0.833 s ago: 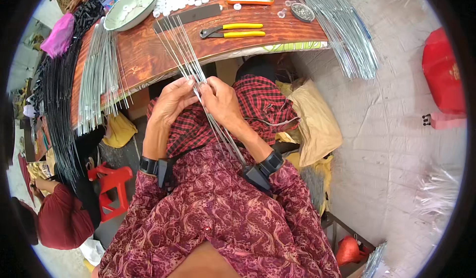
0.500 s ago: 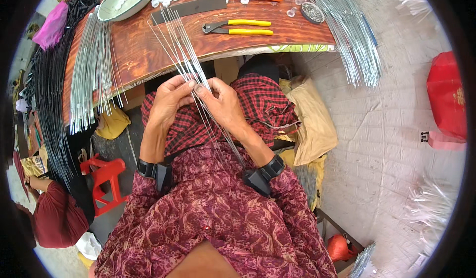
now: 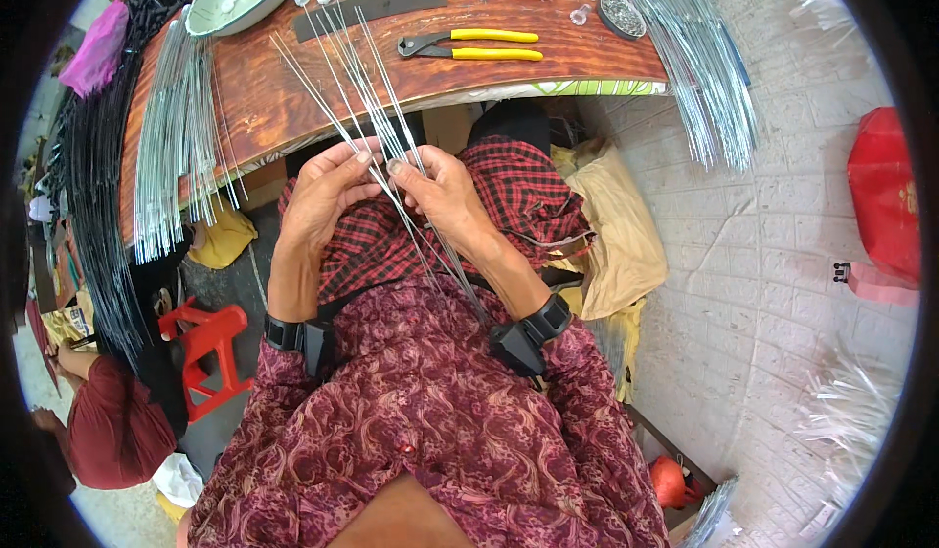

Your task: The recorder gathers metal ribs and attaches them to a circular connector piece to form the frame of an umbrella.

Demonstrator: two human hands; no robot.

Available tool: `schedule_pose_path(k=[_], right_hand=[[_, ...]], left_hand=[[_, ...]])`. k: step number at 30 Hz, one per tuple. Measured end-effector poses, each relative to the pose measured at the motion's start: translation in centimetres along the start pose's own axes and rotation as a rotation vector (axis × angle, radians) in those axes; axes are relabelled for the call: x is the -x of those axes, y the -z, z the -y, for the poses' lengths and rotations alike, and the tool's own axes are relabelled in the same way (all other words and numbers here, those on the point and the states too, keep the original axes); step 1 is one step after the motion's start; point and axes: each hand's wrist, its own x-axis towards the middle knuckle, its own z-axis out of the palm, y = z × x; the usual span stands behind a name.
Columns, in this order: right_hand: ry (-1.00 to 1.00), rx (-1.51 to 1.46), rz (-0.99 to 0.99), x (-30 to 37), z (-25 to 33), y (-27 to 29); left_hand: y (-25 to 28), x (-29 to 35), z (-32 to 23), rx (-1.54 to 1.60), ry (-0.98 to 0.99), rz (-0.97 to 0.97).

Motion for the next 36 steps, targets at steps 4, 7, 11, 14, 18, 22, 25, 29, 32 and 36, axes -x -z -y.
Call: schedule_pose_path(k=[4, 7, 11, 14, 18, 22, 25, 29, 32, 36], right_hand=[[0.07, 0.063, -0.012, -0.3, 1.3, 0.0], [0.124, 0.075, -0.027, -0.4, 1.7, -0.2], [0.054, 0.065, -0.116, 0.3, 0.2, -1.1], [0.08, 0.073, -0.142, 0.3, 0.1, -2.1], [0.117, 0.045, -0.16, 0.0, 1.8, -2.7], [0.079, -0.118, -0.151, -0.2, 1.8, -2.7], [0.029, -0.238, -0.171, -0.3, 1.7, -3.1], [0.127, -0.252, -0.12, -0.3, 3.0, -3.7], [0.102, -0.116, -0.053, -0.9, 2.0, -3.2], [0.13, 0.27, -0.112, -0.3, -0.2, -3.0]], left_hand=[[-0.4, 0.1, -1.1, -0.023, -0.024, 0.042], [-0.9, -0.1, -1.6, 0.012, -0.018, 0.061], [-0.9, 0.0, -0.1, -0.036, 0.031, -0.026], [-0.6, -0.4, 0.3, -0.023, -0.033, -0.033], [-0.6, -0.4, -1.0, -0.024, -0.055, -0.053], [0.6, -0.5, -0.7, -0.049, -0.031, -0.003], [0.6, 0.3, -0.9, -0.088, 0.007, 0.014], [0.4, 0.5, -2.3, -0.02, -0.034, 0.104], [-0.1, 0.5, -2.4, 0.024, -0.028, 0.144], [1.1, -0.2, 0.1, -0.068, 0.062, 0.097]])
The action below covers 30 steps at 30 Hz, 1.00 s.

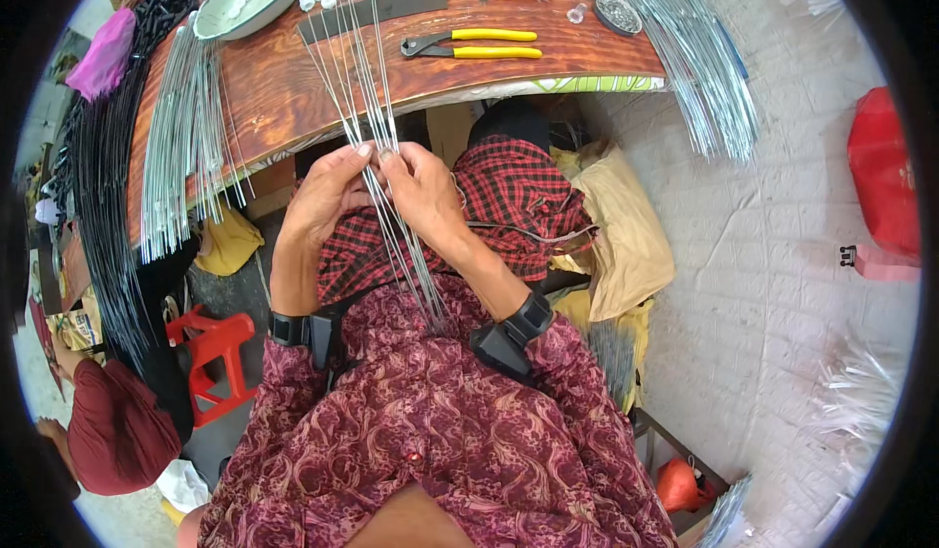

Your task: The recorder gathers metal ribs and attaches them to a circular connector piece to form the frame of an umbrella.

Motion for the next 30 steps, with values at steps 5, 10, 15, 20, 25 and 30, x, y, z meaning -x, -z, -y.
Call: schedule_pose_path(k=[5, 10, 15, 20, 25, 30], right_hand=[[0.076, 0.11, -0.027, 0.4, 0.5, 0.4], [0.18, 0.106, 0.018, -0.3, 0.7, 1.1], [0.057, -0.007, 0.033, -0.9, -0.5, 1.2], [0.025, -0.052, 0.059, -0.3, -0.1, 1.3], [0.058, -0.043, 0.066, -0.8, -0.9, 1.0], [0.051, 0.059, 0.066, -1.0, 0.1, 2.0]], left_hand=[[-0.3, 0.3, -0.1, -0.026, -0.05, -0.051], [-0.8, 0.0, -1.2, 0.017, -0.035, -0.033], [-0.6, -0.6, 0.0, 0.089, -0.025, -0.09], [0.5, 0.0, -0.1, 0.009, -0.057, -0.167], [0.2, -0.1, 0.1, 0.018, -0.13, -0.19], [-0.8, 0.1, -0.5, 0.051, -0.128, -0.195]])
